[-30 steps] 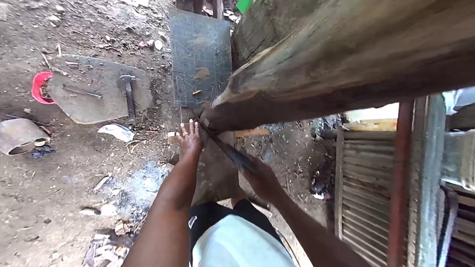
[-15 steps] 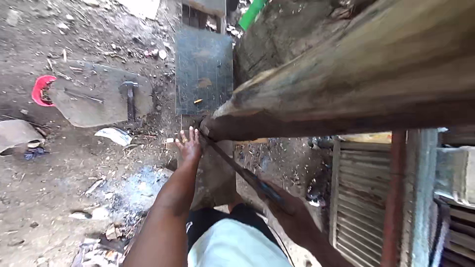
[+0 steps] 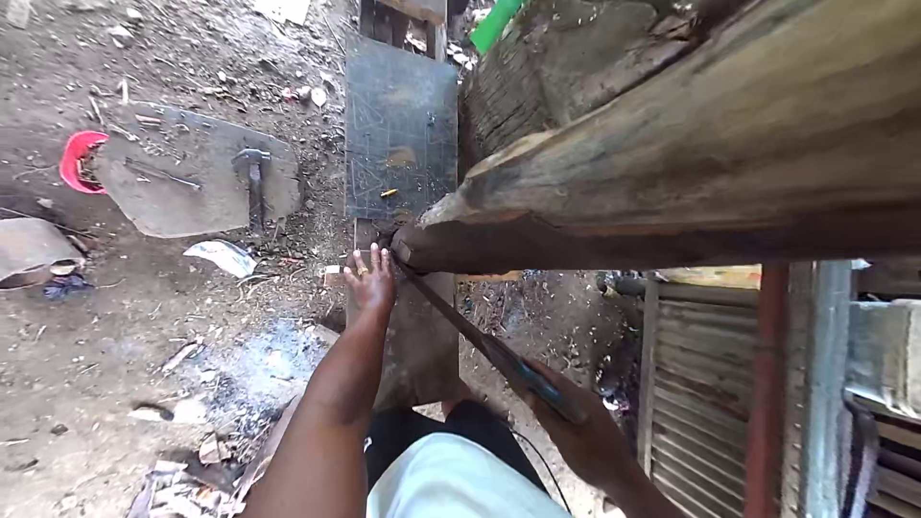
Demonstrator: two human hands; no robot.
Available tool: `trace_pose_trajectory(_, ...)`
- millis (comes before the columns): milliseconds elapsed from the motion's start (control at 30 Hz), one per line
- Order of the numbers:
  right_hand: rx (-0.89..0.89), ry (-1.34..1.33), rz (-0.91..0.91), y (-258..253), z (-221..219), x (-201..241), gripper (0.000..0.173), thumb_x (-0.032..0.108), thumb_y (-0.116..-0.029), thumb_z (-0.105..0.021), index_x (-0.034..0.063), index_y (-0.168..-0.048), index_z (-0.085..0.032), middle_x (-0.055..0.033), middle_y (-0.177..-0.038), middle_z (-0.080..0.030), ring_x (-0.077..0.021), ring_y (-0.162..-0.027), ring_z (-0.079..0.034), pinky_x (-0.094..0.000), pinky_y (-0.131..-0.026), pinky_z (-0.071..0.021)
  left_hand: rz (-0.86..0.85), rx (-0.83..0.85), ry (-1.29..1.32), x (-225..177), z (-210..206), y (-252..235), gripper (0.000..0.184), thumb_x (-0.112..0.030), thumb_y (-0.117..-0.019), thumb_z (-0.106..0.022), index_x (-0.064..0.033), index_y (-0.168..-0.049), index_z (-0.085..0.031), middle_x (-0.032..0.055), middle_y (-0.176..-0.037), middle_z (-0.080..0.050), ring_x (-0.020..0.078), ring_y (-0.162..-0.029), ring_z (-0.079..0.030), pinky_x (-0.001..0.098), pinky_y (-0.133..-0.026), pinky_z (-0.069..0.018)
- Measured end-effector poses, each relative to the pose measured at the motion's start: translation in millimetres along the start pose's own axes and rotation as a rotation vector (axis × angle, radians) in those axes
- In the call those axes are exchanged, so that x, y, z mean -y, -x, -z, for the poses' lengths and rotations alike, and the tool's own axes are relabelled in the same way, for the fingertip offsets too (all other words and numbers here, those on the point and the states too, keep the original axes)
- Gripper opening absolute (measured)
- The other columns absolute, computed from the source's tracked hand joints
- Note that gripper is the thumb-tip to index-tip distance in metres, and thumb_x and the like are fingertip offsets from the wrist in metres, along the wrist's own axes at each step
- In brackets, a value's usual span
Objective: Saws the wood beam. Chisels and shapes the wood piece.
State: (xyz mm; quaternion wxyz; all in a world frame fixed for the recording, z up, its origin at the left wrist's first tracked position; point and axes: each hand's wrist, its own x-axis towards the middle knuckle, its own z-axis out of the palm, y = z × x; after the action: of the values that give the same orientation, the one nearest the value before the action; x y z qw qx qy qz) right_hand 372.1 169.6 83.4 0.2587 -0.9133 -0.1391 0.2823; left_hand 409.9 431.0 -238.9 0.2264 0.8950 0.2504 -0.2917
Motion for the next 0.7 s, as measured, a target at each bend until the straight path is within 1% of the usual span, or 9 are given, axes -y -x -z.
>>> trace_pose_trajectory(67,0.077,0.014,-0.043,-56,-30,6,0.046,0.022,-0.1003,-0.062,0.014,-0.145,-0.059,-0.0038,-0.123,-0.073,-0.0105,-0.105,-0.071,-0.0355,-0.093,-0.0593,-0.009,0.011,0.003,2,-2,0,0.127,-0.026,-0.0676,-0.094,-0.021,-0.167,-0.016,0.0049,-0.175,-0.001,0.0481,-0.157,-0.001,0.082,-0.113,-0.0124)
trace_pose_trajectory(167,0.209,0.038,-0.187,-130,-65,12,0.049,0.027,-0.1,-0.058,0.0244,-0.149,-0.056,-0.0065,-0.118,-0.072,-0.0173,-0.098,-0.071,-0.0422,-0.088,-0.0581,-0.006,-0.006,0.01,3,-2,-1,0.13,-0.028,-0.0641,-0.097,-0.0215,-0.167,-0.017,0.0038,-0.175,-0.001,0.0471,-0.157,-0.003,0.0799,-0.115,-0.0142)
trace_pose_trajectory(267,0.157,0.092,-0.095,-73,-38,4,0.049,0.028,-0.1023,-0.058,0.0194,-0.15,-0.055,-0.0073,-0.115,-0.074,-0.0181,-0.098,-0.072,-0.0439,-0.087,-0.0597,-0.007,0.007,0.02,4,3,3,0.133,-0.03,-0.0628,-0.098,-0.0232,-0.167,-0.016,0.0037,-0.175,0.001,0.0463,-0.158,-0.001,0.079,-0.116,-0.0134)
trace_pose_trajectory(367,0.045,0.059,-0.018,7,5,-4,0.047,0.025,-0.0991,-0.062,0.0141,-0.145,-0.06,-0.0012,-0.111,-0.076,-0.0064,-0.089,-0.072,-0.0312,-0.079,-0.0621,0.0,0.042,-0.004,-1,3,8,0.133,-0.028,-0.064,-0.097,-0.023,-0.167,-0.014,0.0045,-0.175,0.002,0.0486,-0.157,-0.001,0.0808,-0.115,-0.0144)
trace_pose_trajectory(400,0.035,0.071,0.001,3,7,-5,0.047,0.025,-0.0983,-0.062,0.0143,-0.144,-0.061,-0.0003,-0.11,-0.076,-0.0054,-0.088,-0.072,-0.0299,-0.078,-0.0618,0.003,0.028,-0.006,-2,2,5,0.131,-0.027,-0.0646,-0.096,-0.0226,-0.167,-0.015,0.0049,-0.175,0.001,0.0492,-0.157,0.0,0.0812,-0.114,-0.0141)
trace_pose_trajectory(433,0.047,0.089,0.012,-15,1,-4,0.046,0.025,-0.0991,-0.061,0.0148,-0.144,-0.061,-0.0006,-0.114,-0.076,-0.0068,-0.093,-0.073,-0.0316,-0.083,-0.0622,0.006,0.009,-0.007,-1,4,0,0.129,-0.026,-0.0656,-0.095,-0.0223,-0.167,-0.016,0.0052,-0.175,0.0,0.0499,-0.157,-0.001,0.0818,-0.114,-0.0137)
trace_pose_trajectory(500,0.148,0.109,-0.057,-71,-34,0,0.048,0.021,-0.1009,-0.058,0.0172,-0.148,-0.057,-0.0069,-0.121,-0.074,-0.0176,-0.103,-0.072,-0.0427,-0.091,-0.0592,0.005,0.02,-0.011,-2,3,1,0.127,-0.025,-0.0679,-0.094,-0.0218,-0.167,-0.015,0.0046,-0.175,-0.001,0.0491,-0.157,-0.002,0.0814,-0.114,-0.0132)
trace_pose_trajectory(600,0.272,0.123,-0.141,-127,-69,9,0.052,0.026,-0.1024,-0.054,0.0259,-0.154,-0.049,-0.0093,-0.118,-0.073,-0.023,-0.1,-0.071,-0.047,-0.09,-0.0573,0.017,0.032,-0.001,-1,9,0,0.129,-0.03,-0.0683,-0.094,-0.0231,-0.168,-0.013,0.0036,-0.175,0.002,0.0463,-0.158,0.0,0.0795,-0.116,-0.0124)
trace_pose_trajectory(700,0.202,0.12,-0.083,-59,-18,-9,0.049,0.03,-0.103,-0.057,0.0217,-0.151,-0.053,-0.0073,-0.112,-0.074,-0.019,-0.093,-0.072,-0.0444,-0.085,-0.0601,-0.01,0.032,0.017,-4,8,7,0.127,-0.031,-0.0702,-0.093,-0.023,-0.168,-0.013,0.0042,-0.175,0.003,0.0461,-0.158,0.001,0.0792,-0.117,-0.0116)
